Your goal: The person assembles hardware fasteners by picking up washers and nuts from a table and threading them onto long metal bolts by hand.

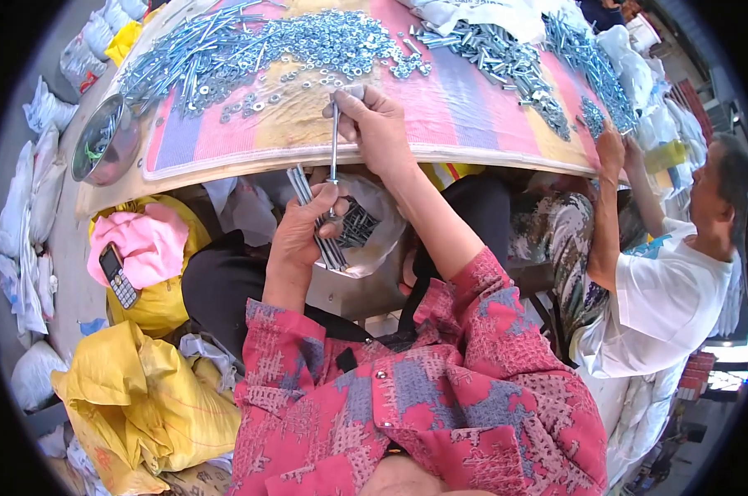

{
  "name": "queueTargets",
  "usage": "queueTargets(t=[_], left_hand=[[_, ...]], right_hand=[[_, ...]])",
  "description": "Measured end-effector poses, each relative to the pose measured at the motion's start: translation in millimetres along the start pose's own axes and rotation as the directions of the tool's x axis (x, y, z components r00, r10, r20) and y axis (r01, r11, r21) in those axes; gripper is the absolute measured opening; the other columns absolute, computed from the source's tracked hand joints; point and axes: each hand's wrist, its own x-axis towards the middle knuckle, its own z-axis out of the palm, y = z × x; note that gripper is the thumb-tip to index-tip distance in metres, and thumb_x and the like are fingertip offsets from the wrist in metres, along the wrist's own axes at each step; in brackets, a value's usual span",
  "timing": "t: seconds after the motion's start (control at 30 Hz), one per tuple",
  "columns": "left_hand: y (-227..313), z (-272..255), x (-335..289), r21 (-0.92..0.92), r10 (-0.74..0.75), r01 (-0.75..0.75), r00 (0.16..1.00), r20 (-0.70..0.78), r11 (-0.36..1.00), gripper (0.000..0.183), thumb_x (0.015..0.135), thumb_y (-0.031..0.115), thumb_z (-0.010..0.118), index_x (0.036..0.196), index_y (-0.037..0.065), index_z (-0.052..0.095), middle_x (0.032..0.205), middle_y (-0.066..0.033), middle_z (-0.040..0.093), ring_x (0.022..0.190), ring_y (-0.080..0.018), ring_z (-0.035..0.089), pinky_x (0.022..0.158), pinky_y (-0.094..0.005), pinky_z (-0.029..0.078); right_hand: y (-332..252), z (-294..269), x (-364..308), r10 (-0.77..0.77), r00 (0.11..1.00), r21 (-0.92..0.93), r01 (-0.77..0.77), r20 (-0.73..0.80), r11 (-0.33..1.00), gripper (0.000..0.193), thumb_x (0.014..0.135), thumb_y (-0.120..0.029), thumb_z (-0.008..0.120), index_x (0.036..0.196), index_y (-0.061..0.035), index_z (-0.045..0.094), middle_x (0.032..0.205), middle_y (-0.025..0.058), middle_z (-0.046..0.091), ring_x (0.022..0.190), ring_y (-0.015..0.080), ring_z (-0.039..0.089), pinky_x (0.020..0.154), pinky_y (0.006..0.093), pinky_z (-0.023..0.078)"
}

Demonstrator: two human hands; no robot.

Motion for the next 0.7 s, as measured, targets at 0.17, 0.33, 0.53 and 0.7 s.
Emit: queueTargets(t=[0.17, 0.33, 0.53, 0.7], left_hand=[[5.5, -0.2, 1.5, -0.062, -0.01, 0.007, 0.999, -0.047, 0.998, 0.017, 0.084, 0.013, 0.071, 0.093, 0.003, 0.06, 0.081, -0.0066, 0.061, 0.062, -0.0087, 0.054, 0.04, -0.0164, 0.036], [13.8, -15.9, 0.5, 0.137, 0.161, -0.138, 0.972, -0.172, 0.981, 0.016, 0.082, 0.013, 0.074, 0.089, 0.003, 0.063, 0.077, -0.0067, 0.062, 0.056, -0.0075, 0.051, 0.041, -0.0172, 0.034], [5.6, -2.7, 3.2, 0.187, 0.096, -0.07, 0.986, -0.135, 0.98, 0.012, 0.082, 0.01, 0.072, 0.087, 0.003, 0.062, 0.076, -0.0072, 0.062, 0.055, -0.0062, 0.049, 0.042, -0.0176, 0.035], [1.6, 0.9, 0.9, 0.198, 0.054, -0.032, 0.993, -0.107, 0.98, 0.01, 0.083, 0.005, 0.068, 0.088, -0.001, 0.062, 0.075, -0.0075, 0.062, 0.052, -0.005, 0.046, 0.042, -0.0163, 0.034]], right_hand=[[-3.9, 3.3, -31.8, -0.073, 0.976, -0.693, 0.197, 0.204, 0.693, 0.013, 0.087, -0.013, 0.065, 0.094, -0.0022, 0.067, 0.069, 0.0051, 0.062, 0.06, 0.0073, 0.053, 0.055, 0.0272, 0.046], [-23.1, -26.8, -54.5, 0.113, 0.912, -0.719, 0.229, 0.393, 0.656, 0.022, 0.092, -0.018, 0.058, 0.101, 0.0003, 0.064, 0.076, 0.0081, 0.065, 0.063, 0.013, 0.061, 0.063, 0.0287, 0.05], [-27.6, -152.2, 66.8, -0.481, 0.877, -0.996, -0.043, 0.003, -0.084, 0.029, 0.085, -0.03, 0.062, 0.098, -0.0044, 0.067, 0.094, 0.0198, 0.066, 0.081, 0.037, 0.065, 0.072, 0.0454, 0.051], [-17.5, -145.0, 90.9, -0.457, 0.888, -0.965, -0.063, 0.061, -0.253, 0.032, 0.083, -0.034, 0.063, 0.087, -0.0029, 0.066, 0.092, 0.0197, 0.066, 0.084, 0.0393, 0.064, 0.073, 0.0483, 0.05]])
